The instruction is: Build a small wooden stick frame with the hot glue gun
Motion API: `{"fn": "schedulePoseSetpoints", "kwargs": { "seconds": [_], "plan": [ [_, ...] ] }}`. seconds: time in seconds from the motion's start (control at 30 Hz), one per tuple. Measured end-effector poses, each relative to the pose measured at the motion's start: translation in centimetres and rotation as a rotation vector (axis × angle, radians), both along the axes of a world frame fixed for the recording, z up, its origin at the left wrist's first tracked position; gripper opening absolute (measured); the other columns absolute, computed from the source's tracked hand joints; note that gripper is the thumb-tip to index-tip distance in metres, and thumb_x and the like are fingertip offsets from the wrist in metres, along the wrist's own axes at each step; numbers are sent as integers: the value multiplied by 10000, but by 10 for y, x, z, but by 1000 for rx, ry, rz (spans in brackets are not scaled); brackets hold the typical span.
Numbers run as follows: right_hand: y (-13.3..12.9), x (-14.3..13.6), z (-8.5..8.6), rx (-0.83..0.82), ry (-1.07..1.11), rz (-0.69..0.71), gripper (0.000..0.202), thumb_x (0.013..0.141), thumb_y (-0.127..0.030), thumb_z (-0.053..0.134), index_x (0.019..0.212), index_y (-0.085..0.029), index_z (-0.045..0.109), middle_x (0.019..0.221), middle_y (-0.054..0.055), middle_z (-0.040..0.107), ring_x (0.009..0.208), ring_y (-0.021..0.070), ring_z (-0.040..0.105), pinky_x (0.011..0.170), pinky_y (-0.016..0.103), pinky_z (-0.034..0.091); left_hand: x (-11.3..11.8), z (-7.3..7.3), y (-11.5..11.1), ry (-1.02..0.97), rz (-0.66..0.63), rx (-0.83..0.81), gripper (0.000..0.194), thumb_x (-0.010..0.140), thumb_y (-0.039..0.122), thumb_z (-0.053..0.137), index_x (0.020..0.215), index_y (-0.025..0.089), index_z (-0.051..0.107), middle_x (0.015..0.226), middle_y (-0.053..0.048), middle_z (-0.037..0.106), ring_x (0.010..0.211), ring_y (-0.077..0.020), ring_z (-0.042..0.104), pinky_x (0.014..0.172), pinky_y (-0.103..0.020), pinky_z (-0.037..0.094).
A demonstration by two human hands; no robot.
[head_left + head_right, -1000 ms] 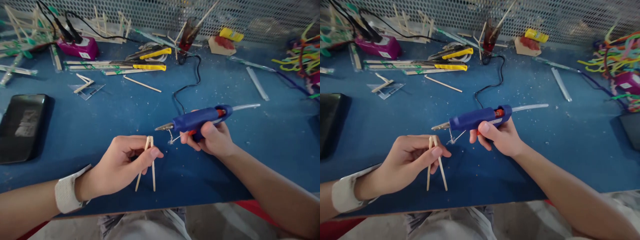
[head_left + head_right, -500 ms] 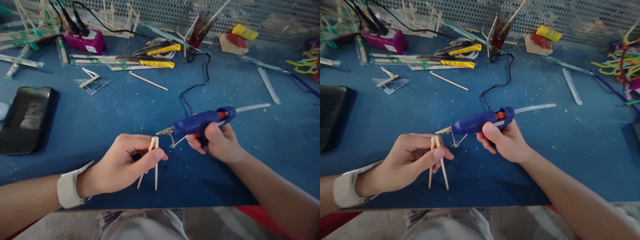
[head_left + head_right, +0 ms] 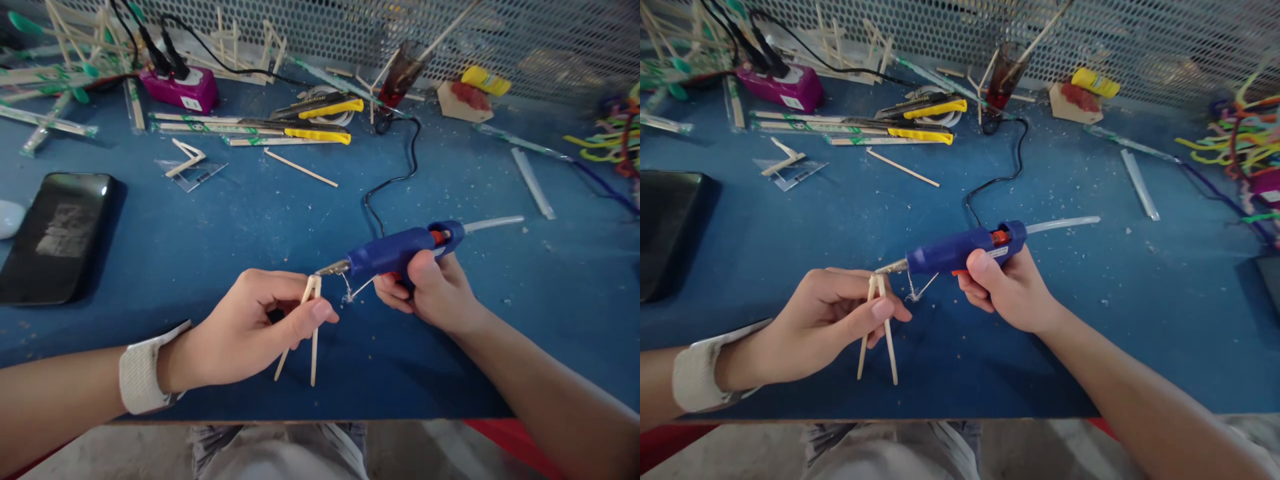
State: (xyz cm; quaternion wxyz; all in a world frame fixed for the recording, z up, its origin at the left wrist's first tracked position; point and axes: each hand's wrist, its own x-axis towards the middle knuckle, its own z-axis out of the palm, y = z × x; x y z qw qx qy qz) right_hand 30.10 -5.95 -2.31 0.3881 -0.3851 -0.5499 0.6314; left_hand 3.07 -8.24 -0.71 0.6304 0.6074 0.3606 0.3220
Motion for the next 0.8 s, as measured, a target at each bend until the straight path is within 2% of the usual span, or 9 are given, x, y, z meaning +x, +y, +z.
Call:
{"fn": "schedulePoseSetpoints", "kwargs": {
  "seconds": [0.27, 0.47, 0.57, 0.67, 0.73, 0.8],
  "plan": [
    [0, 0, -3, 15, 18, 0, 641, 1028, -775, 751, 714, -236, 603, 539, -83, 392, 373, 81, 360, 362, 276, 252, -1, -1, -2, 0, -7, 3, 318, 1108, 338, 699, 884, 192, 871, 683, 1, 693, 562, -83, 632, 510, -144, 482],
    [1, 0, -2, 28, -10, -20, 639, 1007, -804, 755, 751, -224, 679, 520, -82, 408, 358, 95, 371, 344, 285, 271, -1, 0, -2, 16, -1, 29, 329, 1118, 353, 694, 892, 190, 869, 659, 6, 685, 558, -79, 630, 507, -129, 474],
    [1, -1, -1, 48, -21, -10, 634, 1018, -788, 754, 744, -223, 664, 506, -87, 419, 350, 87, 376, 345, 264, 291, -1, 0, -1, 15, 1, 34, 327, 1117, 341, 692, 886, 186, 865, 659, 8, 687, 559, -73, 624, 511, -122, 469],
    [1, 1, -2, 60, -15, 12, 626, 1041, -782, 726, 775, -217, 684, 544, -57, 537, 356, 83, 432, 359, 248, 327, 0, 1, 0, 5, -3, 25, 332, 1115, 340, 691, 881, 178, 863, 657, 8, 683, 557, -70, 621, 514, -117, 471],
    [1, 4, -4, 68, -7, 20, 638, 1074, -797, 657, 820, -214, 710, 648, -17, 667, 362, 81, 471, 368, 254, 367, 0, 1, 0, 5, -12, 17, 344, 1115, 350, 691, 876, 170, 862, 648, 9, 672, 555, -66, 615, 514, -111, 465],
    [1, 5, -6, 81, 3, 13, 642, 1099, -803, 602, 874, -215, 728, 757, 4, 737, 359, 75, 476, 379, 272, 403, -1, 1, 0, 18, -16, -6, 340, 1117, 345, 684, 893, 166, 867, 654, 12, 673, 563, -58, 615, 526, -100, 467]
  ]
}}
